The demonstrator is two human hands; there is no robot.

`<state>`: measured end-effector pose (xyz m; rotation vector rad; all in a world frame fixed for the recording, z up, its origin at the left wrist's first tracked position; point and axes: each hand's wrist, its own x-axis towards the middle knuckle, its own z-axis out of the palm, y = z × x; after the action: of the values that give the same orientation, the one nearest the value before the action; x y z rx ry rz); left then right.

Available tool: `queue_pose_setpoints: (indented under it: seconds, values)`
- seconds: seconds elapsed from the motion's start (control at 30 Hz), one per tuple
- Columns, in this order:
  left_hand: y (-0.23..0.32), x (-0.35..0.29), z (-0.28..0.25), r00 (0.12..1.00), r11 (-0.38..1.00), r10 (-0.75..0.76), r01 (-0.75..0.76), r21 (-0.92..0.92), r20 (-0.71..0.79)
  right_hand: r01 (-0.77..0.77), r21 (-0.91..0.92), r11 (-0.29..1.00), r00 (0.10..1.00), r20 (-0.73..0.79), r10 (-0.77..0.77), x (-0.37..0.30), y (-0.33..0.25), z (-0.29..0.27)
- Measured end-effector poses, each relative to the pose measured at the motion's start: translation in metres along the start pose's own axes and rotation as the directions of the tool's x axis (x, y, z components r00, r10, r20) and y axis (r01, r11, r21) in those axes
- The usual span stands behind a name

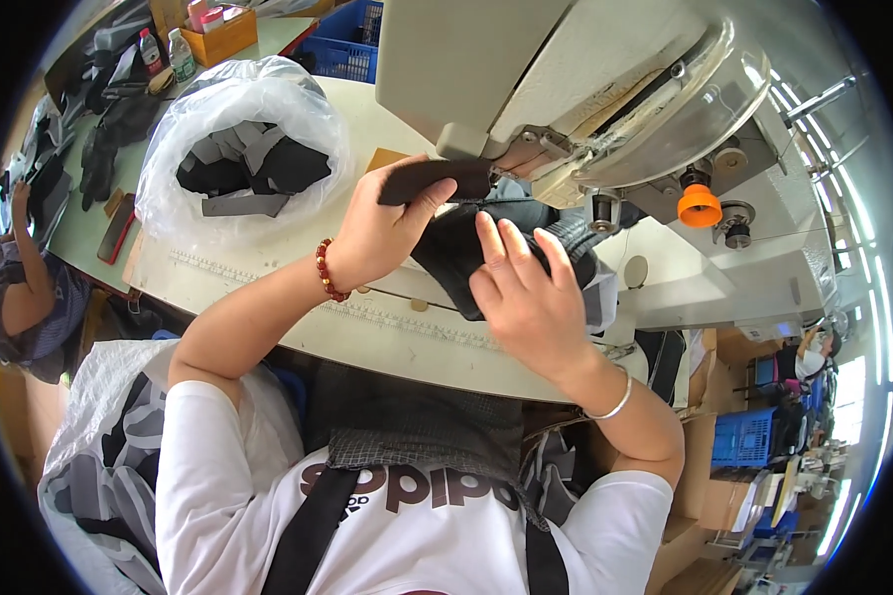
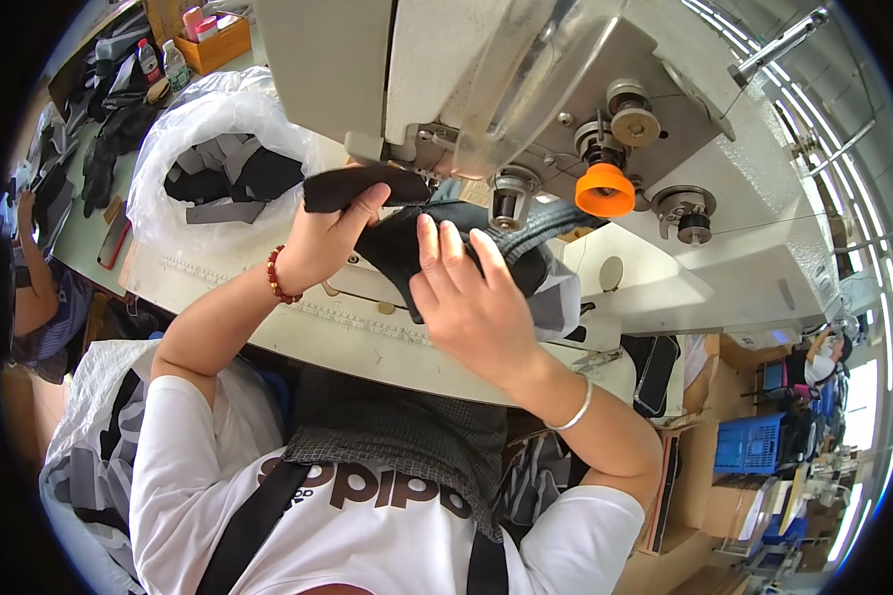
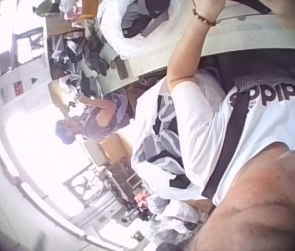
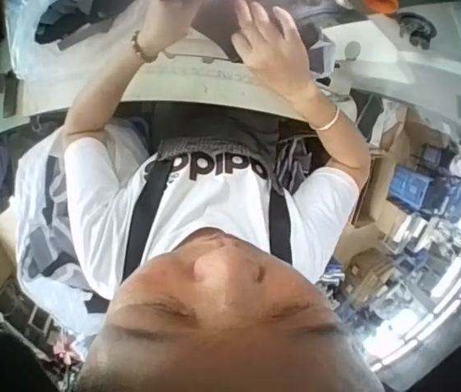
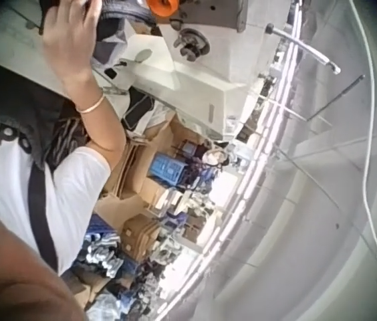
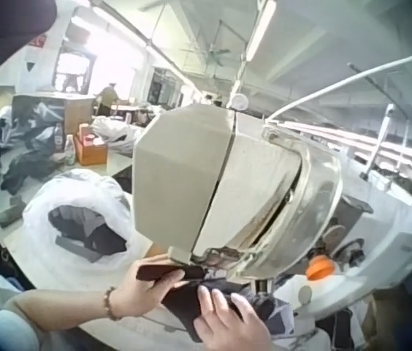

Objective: Sewing fabric and mesh components of a shoe upper using an industrial sewing machine.

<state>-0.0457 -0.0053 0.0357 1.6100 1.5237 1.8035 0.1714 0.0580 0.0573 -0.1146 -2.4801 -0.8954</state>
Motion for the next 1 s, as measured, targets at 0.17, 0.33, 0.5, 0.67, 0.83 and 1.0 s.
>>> queue_pose_setpoints:
  seconds: [0.17,0.33,0.5,0.67,0.83,1.0]
  values:
    - [-0.007,-0.005,0.004,0.983,0.963,-0.183,0.184,-0.198,0.023,0.069,0.206,0.976,0.991,0.098,-0.091,0.000,0.034,-0.018]
    - [-0.018,-0.007,0.009,0.981,0.924,-0.194,0.175,-0.341,-0.024,0.008,0.388,0.922,0.974,0.207,-0.095,0.004,0.050,-0.029]
    - [-0.013,-0.010,0.004,0.919,0.787,-0.380,0.379,-0.487,0.100,-0.069,0.507,0.859,0.954,0.284,-0.091,0.008,0.068,-0.035]
    - [0.002,-0.015,0.006,0.873,0.792,-0.474,0.480,-0.378,0.114,-0.037,0.495,0.868,0.956,0.270,-0.114,0.010,0.074,-0.036]
    - [0.007,-0.011,0.004,0.869,0.776,-0.468,0.490,-0.397,0.160,-0.012,0.451,0.893,0.963,0.245,-0.111,0.008,0.079,-0.028]
    - [0.016,-0.011,0.003,0.825,0.696,-0.538,0.551,-0.460,0.173,0.079,0.172,0.982,0.964,0.237,-0.120,-0.002,0.069,-0.024]
